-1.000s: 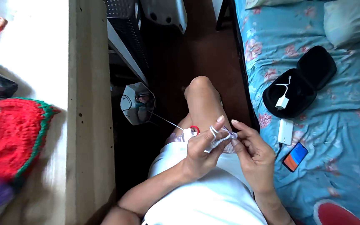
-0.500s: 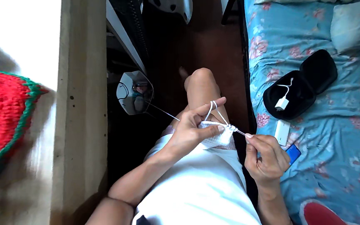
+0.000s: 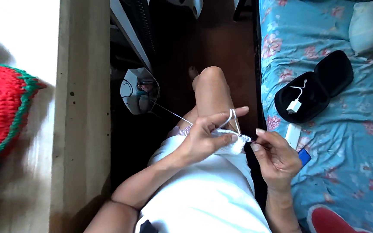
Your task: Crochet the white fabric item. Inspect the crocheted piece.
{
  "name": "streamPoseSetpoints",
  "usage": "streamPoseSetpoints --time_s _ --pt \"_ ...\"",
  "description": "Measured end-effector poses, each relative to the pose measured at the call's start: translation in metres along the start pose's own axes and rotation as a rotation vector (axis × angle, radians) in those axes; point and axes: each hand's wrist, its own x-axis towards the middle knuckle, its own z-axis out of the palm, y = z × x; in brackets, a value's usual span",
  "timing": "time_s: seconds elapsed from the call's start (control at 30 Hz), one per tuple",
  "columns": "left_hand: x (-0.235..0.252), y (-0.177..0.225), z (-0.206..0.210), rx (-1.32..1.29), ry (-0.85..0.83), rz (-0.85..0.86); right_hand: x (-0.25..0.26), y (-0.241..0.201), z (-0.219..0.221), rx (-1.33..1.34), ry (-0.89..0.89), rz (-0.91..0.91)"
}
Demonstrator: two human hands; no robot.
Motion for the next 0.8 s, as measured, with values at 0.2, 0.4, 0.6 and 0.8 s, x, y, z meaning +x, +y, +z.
streamPoseSetpoints --time_s 0.2,0.4,0.6,0.8 --pt "0.001 -0.020 -0.001 -0.310 -0.009 -0.163 0.009 0.005 0.003 0.633 -0.025 0.432" --pt "0.007 -0.042 -0.066 -0.188 -0.302 -0.204 0.007 0.015 0.004 0.727 0.010 0.500" --pt "0.012 -0.042 -0.058 -0.472 -0.329 0.045 0.009 0.012 0.010 0.747 0.025 0.536" --pt "0.012 -0.013 0.006 -0.213 0.016 -0.174 0.004 0.006 0.016 0.525 0.036 0.429"
